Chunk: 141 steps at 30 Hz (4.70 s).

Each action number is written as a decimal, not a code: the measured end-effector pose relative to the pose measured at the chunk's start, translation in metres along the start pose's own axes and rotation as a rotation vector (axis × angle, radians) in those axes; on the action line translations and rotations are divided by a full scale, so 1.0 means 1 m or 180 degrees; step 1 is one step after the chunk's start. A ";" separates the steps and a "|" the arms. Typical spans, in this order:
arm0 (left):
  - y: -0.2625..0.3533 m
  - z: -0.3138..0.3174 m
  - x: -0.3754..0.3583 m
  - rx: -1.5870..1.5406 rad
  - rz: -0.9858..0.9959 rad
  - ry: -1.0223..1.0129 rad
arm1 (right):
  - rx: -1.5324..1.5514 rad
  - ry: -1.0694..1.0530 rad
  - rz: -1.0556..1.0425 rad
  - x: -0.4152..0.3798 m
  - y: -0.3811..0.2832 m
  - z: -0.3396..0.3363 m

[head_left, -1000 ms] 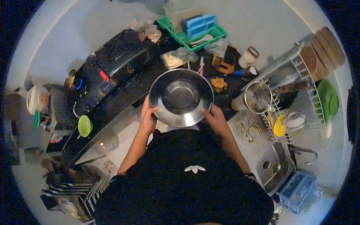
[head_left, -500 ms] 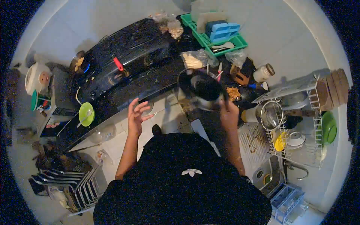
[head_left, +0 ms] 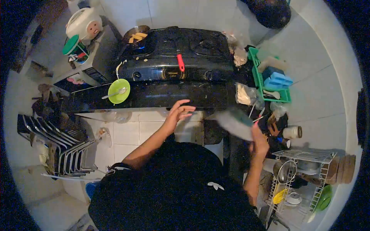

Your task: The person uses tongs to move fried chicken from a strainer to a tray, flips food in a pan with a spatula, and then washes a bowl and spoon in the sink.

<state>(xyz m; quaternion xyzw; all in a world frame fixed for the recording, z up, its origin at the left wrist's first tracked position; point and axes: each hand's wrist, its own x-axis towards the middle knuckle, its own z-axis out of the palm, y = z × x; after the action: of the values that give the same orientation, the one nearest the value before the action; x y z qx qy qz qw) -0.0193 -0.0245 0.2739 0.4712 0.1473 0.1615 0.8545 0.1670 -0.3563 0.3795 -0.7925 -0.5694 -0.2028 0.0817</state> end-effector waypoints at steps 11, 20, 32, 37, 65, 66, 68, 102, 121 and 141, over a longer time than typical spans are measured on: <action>0.015 -0.010 0.040 -0.0322 0.0259 -0.0283 | 0.0348 0.0934 0.2590 0.032 -0.029 0.033; 0.025 -0.022 0.038 -0.0146 0.0375 -0.0324 | 0.0986 0.0300 0.0691 0.043 -0.022 0.030; 0.017 -0.010 0.028 0.1106 0.0370 0.0002 | 0.4912 0.1379 0.4706 -0.039 -0.008 0.145; 0.009 -0.010 0.022 0.1369 0.0334 -0.0094 | 0.5579 0.1097 0.4564 -0.064 -0.012 0.161; -0.021 -0.020 -0.018 0.1282 -0.0011 0.0195 | 0.4426 0.0812 0.5430 -0.084 0.013 0.219; -0.021 -0.019 -0.019 0.1274 -0.0034 0.0147 | 0.4423 0.0804 0.5435 -0.081 0.019 0.223; -0.019 -0.016 -0.018 0.1200 -0.0074 0.0102 | 0.3875 -0.0155 0.4460 -0.087 0.036 0.248; -0.023 -0.064 -0.025 0.1581 0.0138 -0.0269 | 0.1659 0.0183 0.3760 -0.117 -0.085 0.189; 0.002 -0.140 -0.022 0.1108 0.0294 -0.0288 | 0.3880 -0.0804 0.2959 -0.171 -0.139 0.345; 0.014 -0.179 -0.027 0.0612 0.0031 -0.0109 | 0.2732 -0.0377 0.2062 0.054 -0.154 0.204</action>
<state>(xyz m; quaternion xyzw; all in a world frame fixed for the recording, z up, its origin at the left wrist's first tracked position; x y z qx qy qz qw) -0.1184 0.1069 0.1962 0.5544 0.1453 0.1426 0.8070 0.0838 -0.1836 0.2012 -0.8329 -0.3312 0.1286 0.4242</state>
